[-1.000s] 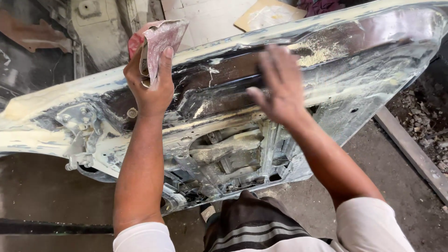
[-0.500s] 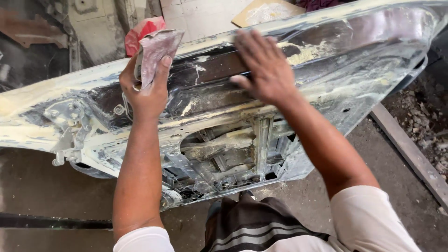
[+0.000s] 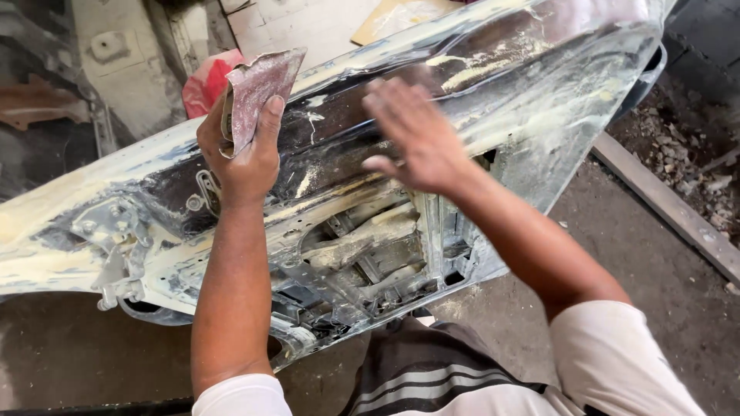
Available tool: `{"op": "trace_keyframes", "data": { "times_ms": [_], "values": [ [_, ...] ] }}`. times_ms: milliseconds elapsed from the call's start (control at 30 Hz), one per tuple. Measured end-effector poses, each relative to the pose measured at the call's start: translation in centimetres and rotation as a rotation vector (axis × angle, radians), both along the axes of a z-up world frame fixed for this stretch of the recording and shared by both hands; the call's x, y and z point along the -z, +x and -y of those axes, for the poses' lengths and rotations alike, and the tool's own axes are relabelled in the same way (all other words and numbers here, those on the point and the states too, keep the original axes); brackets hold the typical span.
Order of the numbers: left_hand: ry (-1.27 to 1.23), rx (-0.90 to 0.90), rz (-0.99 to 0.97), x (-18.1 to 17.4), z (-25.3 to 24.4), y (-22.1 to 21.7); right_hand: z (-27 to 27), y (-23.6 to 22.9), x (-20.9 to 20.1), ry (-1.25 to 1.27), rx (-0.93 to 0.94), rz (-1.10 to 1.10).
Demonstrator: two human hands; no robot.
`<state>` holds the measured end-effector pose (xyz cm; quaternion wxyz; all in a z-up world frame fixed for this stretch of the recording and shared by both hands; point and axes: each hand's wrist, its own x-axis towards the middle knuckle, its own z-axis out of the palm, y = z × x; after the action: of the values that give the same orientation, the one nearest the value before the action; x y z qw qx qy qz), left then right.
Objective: The person sands a large, curved metal car part using a sanding block. They move the block back and forth across the surface to smooth it, occasionally pausing to wipe away dust with their hand.
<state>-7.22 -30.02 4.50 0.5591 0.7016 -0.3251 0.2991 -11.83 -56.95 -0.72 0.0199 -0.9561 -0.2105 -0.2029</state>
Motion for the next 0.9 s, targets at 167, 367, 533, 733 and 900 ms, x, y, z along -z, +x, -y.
{"op": "trace_keyframes", "data": {
  "times_ms": [167, 367, 533, 733, 900],
  "values": [
    [0.017, -0.010, 0.038, 0.4, 0.1, -0.2, -2.4, 1.7, 2.3, 0.092, 0.033, 0.068],
    [0.066, -0.040, 0.047, 0.4, 2.0, -0.4, 1.4, 2.4, 2.6, 0.119, 0.111, 0.109],
    [0.050, 0.016, -0.002, 0.6, 5.8, -0.3, 7.5, 1.2, 0.5, 0.114, 0.176, 0.083],
    [0.010, 0.048, -0.038, 1.0, 11.6, 0.4, 15.5, 1.9, -0.5, -0.039, 0.152, 0.124],
    [-0.027, 0.037, -0.036, 0.8, 16.0, 0.5, 23.3, 2.3, -0.9, 0.071, 0.176, 0.076]
  ]
}}
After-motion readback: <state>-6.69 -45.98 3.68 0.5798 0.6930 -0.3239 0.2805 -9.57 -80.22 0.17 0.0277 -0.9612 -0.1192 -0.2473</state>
